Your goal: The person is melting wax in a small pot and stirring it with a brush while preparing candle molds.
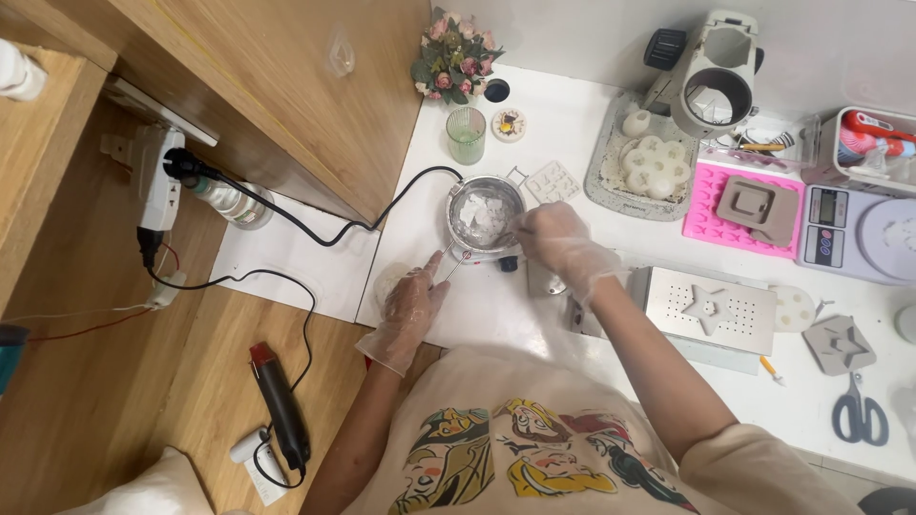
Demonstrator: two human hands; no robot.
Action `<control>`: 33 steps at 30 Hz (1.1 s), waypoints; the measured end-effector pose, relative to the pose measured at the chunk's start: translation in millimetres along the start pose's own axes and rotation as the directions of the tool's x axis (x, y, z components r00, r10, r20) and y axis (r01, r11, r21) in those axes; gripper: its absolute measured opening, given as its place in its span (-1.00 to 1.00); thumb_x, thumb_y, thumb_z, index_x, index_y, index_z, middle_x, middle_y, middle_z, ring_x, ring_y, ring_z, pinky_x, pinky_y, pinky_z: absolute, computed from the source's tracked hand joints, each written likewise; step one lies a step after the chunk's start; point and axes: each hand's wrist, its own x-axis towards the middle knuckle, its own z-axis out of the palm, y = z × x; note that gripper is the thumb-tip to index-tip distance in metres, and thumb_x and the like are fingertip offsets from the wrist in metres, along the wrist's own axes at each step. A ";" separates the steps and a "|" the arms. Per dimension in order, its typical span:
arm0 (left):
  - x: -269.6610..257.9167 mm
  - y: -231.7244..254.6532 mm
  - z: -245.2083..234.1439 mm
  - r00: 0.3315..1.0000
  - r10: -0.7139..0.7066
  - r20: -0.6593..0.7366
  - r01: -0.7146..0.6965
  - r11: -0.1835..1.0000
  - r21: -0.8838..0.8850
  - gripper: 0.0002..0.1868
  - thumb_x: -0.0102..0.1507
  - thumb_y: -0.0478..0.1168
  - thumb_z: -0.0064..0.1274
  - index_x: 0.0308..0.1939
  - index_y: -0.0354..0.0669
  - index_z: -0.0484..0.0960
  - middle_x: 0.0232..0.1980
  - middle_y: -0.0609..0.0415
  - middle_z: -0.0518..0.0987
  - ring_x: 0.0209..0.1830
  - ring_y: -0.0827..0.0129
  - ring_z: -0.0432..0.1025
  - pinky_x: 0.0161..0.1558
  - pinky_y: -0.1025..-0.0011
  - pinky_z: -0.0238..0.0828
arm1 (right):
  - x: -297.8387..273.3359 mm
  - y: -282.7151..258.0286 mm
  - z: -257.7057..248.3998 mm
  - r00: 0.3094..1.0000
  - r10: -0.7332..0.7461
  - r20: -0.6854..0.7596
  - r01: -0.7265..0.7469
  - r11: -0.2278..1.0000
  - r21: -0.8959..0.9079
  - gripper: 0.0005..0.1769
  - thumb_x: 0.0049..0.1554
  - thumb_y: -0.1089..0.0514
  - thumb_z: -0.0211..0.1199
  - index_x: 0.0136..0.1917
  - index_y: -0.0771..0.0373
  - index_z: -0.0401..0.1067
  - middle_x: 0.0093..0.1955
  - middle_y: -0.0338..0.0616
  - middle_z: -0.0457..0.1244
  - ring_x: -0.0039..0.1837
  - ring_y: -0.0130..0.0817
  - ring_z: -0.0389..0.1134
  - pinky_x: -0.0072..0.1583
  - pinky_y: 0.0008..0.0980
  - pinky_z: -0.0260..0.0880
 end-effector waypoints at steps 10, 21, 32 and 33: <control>-1.4 6.4 -4.6 0.999 -0.033 0.005 0.033 0.999 -0.014 -0.37 0.25 -0.14 0.14 0.41 -0.13 0.39 -0.17 -0.20 0.66 -0.20 0.02 0.57 -0.09 0.16 0.49 | 5.0 -19.0 -21.6 0.999 -0.036 -0.029 0.039 0.993 0.110 -0.84 0.09 0.19 0.30 -0.06 0.13 0.64 -0.10 -0.02 0.42 -0.09 -0.15 0.44 0.06 -0.21 0.44; -1.0 7.3 -4.5 0.999 -0.031 0.019 0.031 1.000 0.003 -0.38 0.27 -0.15 0.14 0.40 -0.17 0.39 -0.23 -0.22 0.66 -0.24 0.00 0.56 -0.11 0.14 0.47 | -15.5 -38.6 -33.5 0.972 0.232 0.044 -0.236 0.953 0.191 -0.76 0.15 0.08 0.25 0.06 0.09 0.62 -0.03 -0.04 0.44 -0.01 -0.17 0.46 0.18 -0.23 0.42; 7.5 2.9 0.6 0.997 -0.052 0.050 0.051 0.999 0.016 -0.34 0.27 -0.09 0.11 0.44 -0.13 0.35 -0.19 -0.27 0.66 -0.20 -0.04 0.56 -0.08 0.13 0.47 | -27.8 -29.5 -3.0 0.914 0.374 -0.159 -0.283 0.867 0.411 -0.70 0.24 0.07 0.16 0.12 0.24 0.57 -0.19 0.05 0.42 -0.17 -0.19 0.44 0.00 -0.24 0.42; 7.4 1.3 1.5 0.998 -0.043 0.045 0.042 0.999 0.026 -0.33 0.26 -0.09 0.11 0.44 -0.12 0.34 -0.18 -0.26 0.66 -0.19 -0.04 0.56 -0.09 0.12 0.47 | -28.1 -31.4 -1.1 0.895 0.405 -0.187 -0.277 0.833 0.479 -0.69 0.26 0.08 0.13 0.14 0.27 0.56 -0.24 0.07 0.42 -0.22 -0.21 0.43 -0.04 -0.26 0.42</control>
